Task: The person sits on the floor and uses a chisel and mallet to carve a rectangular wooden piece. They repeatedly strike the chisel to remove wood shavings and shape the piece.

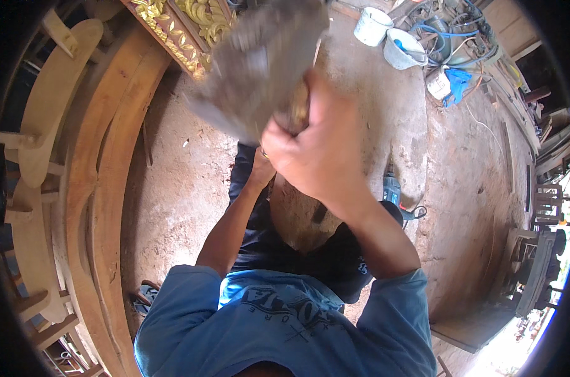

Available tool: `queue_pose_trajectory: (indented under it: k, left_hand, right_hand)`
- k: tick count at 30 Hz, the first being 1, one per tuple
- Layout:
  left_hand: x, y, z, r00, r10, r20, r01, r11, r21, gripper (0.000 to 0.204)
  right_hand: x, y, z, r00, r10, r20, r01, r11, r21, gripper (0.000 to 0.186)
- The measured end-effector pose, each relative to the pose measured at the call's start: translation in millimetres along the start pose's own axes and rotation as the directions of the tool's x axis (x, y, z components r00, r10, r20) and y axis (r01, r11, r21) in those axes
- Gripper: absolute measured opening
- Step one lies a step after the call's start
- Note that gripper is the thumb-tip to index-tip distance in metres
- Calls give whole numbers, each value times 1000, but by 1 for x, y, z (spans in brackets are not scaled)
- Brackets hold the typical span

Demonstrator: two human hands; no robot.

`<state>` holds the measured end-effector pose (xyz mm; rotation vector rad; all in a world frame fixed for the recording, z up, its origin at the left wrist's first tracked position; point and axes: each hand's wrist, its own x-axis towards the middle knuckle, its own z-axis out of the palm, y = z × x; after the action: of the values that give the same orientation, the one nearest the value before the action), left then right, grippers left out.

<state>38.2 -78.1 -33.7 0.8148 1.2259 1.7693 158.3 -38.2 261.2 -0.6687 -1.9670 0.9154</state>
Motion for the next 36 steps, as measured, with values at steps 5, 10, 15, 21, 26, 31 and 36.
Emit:
queue_pose_trajectory:
  k: [5,10,15,21,26,31,36]
  left_hand:
    - [2,6,-2,995,-98,25,98,995,15,17]
    - [13,-1,-3,982,-149,114,142,988,67,20]
    - [4,-11,-5,986,-117,116,113,993,40,19]
    - [2,-8,0,999,-9,-47,10,1000,13,25]
    - [13,5,-8,994,7,108,-40,951,307,19]
    - [62,4,9,965,-259,26,247,943,223,17]
    - [104,9,30,904,-409,-121,425,842,332,17]
  right_hand:
    - [-41,119,41,701,603,381,-261,714,-649,36]
    - [-19,96,-6,935,292,201,-218,920,-325,32]
    - [8,24,-25,993,81,-88,-74,994,79,23]
    - [-49,114,39,821,380,426,-18,763,-646,47]
    - [-109,179,14,791,528,308,-392,825,-407,36]
    - [-131,201,-23,657,736,162,-694,675,-251,25]
    - [-123,214,-29,513,835,200,-845,532,-51,22]
